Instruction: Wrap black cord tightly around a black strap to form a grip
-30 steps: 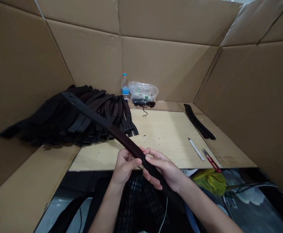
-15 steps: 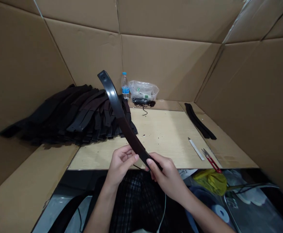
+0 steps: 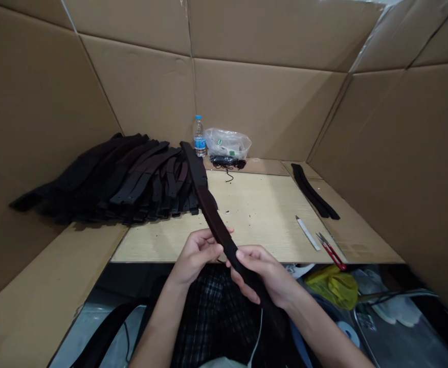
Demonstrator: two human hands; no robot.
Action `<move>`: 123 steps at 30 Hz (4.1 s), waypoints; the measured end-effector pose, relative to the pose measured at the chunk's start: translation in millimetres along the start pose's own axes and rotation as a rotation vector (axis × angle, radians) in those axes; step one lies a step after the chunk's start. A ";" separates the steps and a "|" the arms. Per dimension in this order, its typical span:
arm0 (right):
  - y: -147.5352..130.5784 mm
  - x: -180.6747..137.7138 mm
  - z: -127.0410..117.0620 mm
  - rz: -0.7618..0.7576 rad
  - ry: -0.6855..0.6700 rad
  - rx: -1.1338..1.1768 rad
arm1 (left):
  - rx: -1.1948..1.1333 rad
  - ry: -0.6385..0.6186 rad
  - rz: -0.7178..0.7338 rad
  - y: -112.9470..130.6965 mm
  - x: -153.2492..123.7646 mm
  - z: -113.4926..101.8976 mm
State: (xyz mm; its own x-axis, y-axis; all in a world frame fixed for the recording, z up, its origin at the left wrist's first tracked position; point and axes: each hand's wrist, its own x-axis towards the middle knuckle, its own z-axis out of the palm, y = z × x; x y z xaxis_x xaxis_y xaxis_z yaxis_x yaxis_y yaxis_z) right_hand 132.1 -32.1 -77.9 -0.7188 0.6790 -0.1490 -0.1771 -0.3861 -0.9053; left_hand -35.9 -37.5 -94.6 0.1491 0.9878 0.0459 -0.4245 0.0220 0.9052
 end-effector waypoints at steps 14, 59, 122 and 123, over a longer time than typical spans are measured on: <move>10.8 -2.1 3.8 -0.258 0.342 -0.623 | 0.101 0.197 0.158 -7.6 4.7 6.0; 4.2 -17.9 -17.7 -0.182 0.285 -1.037 | -0.031 0.030 0.377 -29.7 9.7 8.6; 137.1 -83.3 -204.9 0.240 0.454 -0.942 | 0.045 -0.152 0.334 -11.2 42.2 59.5; 136.9 -82.1 -205.2 0.247 0.446 -0.942 | 0.038 -0.161 0.332 -11.5 42.0 59.7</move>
State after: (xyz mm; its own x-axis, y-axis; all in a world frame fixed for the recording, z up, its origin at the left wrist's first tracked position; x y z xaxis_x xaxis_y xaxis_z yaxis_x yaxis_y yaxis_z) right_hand 304.8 -12.7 -271.2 -0.3190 0.8886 -0.3296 0.6672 -0.0365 -0.7440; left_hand 28.6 -5.5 -77.9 0.1481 0.9031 0.4031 -0.4407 -0.3047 0.8444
